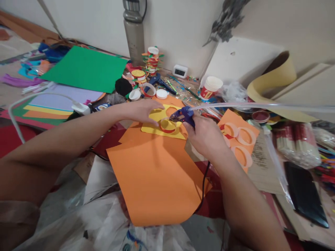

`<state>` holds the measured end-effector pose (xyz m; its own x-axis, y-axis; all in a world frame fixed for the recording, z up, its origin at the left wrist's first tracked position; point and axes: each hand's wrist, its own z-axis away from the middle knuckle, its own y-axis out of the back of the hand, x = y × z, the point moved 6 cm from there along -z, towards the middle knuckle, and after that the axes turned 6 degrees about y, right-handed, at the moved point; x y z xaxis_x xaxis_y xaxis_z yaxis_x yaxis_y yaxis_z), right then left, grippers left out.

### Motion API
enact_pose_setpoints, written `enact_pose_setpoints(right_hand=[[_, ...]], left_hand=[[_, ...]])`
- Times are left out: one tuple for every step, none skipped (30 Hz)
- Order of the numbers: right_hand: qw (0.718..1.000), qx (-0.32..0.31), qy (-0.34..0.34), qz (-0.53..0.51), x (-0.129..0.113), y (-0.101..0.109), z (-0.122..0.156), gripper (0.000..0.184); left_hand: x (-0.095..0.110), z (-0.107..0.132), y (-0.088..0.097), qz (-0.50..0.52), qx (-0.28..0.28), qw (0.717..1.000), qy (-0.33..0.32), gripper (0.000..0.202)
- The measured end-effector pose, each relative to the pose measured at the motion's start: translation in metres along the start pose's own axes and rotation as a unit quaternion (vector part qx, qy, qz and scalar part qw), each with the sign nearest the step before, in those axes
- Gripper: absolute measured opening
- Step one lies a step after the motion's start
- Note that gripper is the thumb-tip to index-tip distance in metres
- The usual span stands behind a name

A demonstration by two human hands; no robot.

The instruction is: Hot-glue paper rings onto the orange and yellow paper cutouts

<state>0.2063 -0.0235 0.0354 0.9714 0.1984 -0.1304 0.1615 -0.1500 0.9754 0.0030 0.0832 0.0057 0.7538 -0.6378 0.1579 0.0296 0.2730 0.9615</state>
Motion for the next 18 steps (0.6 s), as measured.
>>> enact_pose_setpoints(right_hand=[[1.000,0.001,0.002,-0.002,0.000,0.000,0.000,0.034],[1.000,0.002,0.007,-0.006,0.000,-0.001,0.000,0.034],[1.000,0.001,0.015,-0.010,0.000,-0.001,0.000,0.034],[1.000,-0.001,0.021,-0.012,-0.001,-0.002,-0.001,0.034],[1.000,-0.003,0.026,-0.013,-0.001,-0.002,-0.001,0.034],[1.000,-0.005,0.027,-0.012,-0.001,-0.002,-0.001,0.034],[1.000,-0.008,0.025,-0.012,-0.001,-0.001,-0.001,0.033],[1.000,-0.009,0.021,-0.012,-0.001,0.000,-0.001,0.033],[1.000,-0.009,0.015,-0.013,0.000,0.000,-0.001,0.032],[1.000,-0.010,0.010,-0.016,0.000,0.001,-0.001,0.032],[1.000,-0.011,0.007,-0.020,0.000,0.002,-0.001,0.031],[1.000,-0.011,0.006,-0.024,0.000,0.002,-0.002,0.031],[1.000,-0.012,0.006,-0.027,0.000,0.002,-0.002,0.032],[0.999,-0.013,0.008,-0.029,0.001,0.001,-0.002,0.033],[0.999,-0.015,0.010,-0.030,0.001,0.000,-0.003,0.033],[0.999,-0.015,0.013,-0.031,0.001,0.000,-0.003,0.034],[0.999,-0.015,0.016,-0.031,0.001,-0.001,-0.004,0.035],[0.999,-0.015,0.018,-0.031,0.001,-0.002,-0.004,0.035]], left_hand=[[-0.005,-0.001,-0.004,0.007,-0.023,1.000,-0.010,0.101],[-0.009,-0.003,-0.007,0.007,-0.035,0.999,-0.013,0.108],[-0.013,-0.003,-0.010,0.004,-0.039,0.999,-0.010,0.111],[-0.017,-0.004,-0.012,0.001,-0.039,0.999,-0.007,0.113],[-0.019,-0.005,-0.014,-0.002,-0.037,0.999,-0.002,0.114],[-0.021,-0.006,-0.015,-0.004,-0.036,0.999,0.002,0.115],[-0.022,-0.006,-0.016,-0.005,-0.037,0.999,0.005,0.116],[-0.022,-0.008,-0.017,-0.006,-0.039,0.999,0.007,0.118],[-0.022,-0.009,-0.017,-0.007,-0.042,0.999,0.007,0.119],[-0.023,-0.011,-0.016,-0.009,-0.044,0.999,0.006,0.120],[-0.023,-0.013,-0.015,-0.012,-0.044,0.999,0.001,0.121],[-0.022,-0.015,-0.013,-0.013,-0.041,0.999,-0.007,0.121],[-0.022,-0.018,-0.011,-0.015,-0.037,0.999,-0.014,0.121],[-0.022,-0.021,-0.009,-0.017,-0.032,0.999,-0.019,0.122],[-0.022,-0.023,-0.006,-0.018,-0.026,0.999,-0.019,0.123],[-0.023,-0.026,-0.003,-0.019,-0.022,0.999,-0.015,0.123],[-0.024,-0.029,-0.001,-0.020,-0.017,1.000,-0.006,0.123],[-0.025,-0.032,0.002,-0.018,-0.012,1.000,0.004,0.121]])
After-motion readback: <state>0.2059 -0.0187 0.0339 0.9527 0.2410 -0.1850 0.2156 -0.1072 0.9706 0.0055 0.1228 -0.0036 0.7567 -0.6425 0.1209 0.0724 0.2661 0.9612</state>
